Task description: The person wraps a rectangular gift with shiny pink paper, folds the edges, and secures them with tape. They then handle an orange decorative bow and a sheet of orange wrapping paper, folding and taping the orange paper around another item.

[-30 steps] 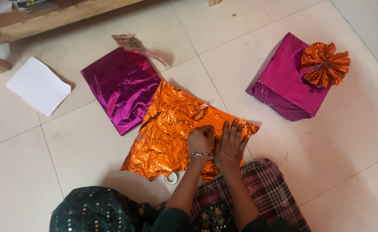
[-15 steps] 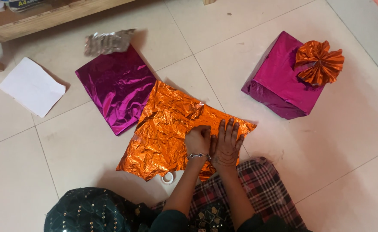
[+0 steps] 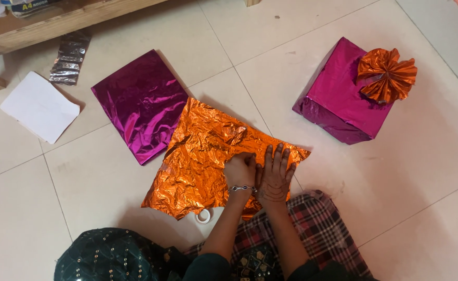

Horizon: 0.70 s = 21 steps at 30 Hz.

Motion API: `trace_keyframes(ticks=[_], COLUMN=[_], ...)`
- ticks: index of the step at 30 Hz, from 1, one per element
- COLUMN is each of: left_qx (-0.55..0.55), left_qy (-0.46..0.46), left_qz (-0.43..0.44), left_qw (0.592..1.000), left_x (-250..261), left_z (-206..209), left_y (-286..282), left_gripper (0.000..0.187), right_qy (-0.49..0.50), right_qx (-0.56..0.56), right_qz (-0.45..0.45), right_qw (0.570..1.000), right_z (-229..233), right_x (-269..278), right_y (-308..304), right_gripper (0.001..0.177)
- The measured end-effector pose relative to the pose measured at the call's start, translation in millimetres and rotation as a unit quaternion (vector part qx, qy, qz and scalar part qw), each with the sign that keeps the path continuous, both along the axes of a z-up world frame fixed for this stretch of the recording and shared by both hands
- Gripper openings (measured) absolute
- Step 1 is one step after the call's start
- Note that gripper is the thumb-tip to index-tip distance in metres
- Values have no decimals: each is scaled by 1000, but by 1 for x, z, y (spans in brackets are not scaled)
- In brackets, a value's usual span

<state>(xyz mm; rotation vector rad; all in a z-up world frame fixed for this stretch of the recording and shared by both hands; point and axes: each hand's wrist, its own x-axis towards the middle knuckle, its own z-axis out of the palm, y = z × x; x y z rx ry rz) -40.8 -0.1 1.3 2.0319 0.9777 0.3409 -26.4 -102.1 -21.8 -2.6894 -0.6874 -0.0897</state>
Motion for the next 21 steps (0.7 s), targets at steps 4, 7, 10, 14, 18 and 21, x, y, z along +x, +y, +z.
trace_keyframes(ticks=[4, 7, 10, 14, 18, 21], left_qx=[10, 18, 30, 72, 88, 86], left_qy=[-10, -15, -9, 8, 18, 28], left_qz=[-13, -15, -34, -53, -89, -90], left_qw=[1000, 1000, 999, 996, 992, 992], left_x=[1, 2, 1, 6, 11, 10], left_z=[-2, -3, -4, -7, -12, -17], left_y=[-1, -1, -1, -2, -2, -2], left_gripper=[14, 11, 11, 10, 10, 8], right_qy=[3, 6, 4, 13, 38, 53], right_qx=[1, -1, 3, 35, 87, 78], right_qz=[3, 0, -2, -13, 76, 174], right_qw=[1000, 1000, 1000, 999, 993, 980], right_z=[1, 0, 1, 7, 15, 16], right_x=[0, 1, 0, 5, 31, 52], right_y=[-1, -1, 0, 1, -3, -5], right_gripper=[71, 71, 70, 62, 59, 58])
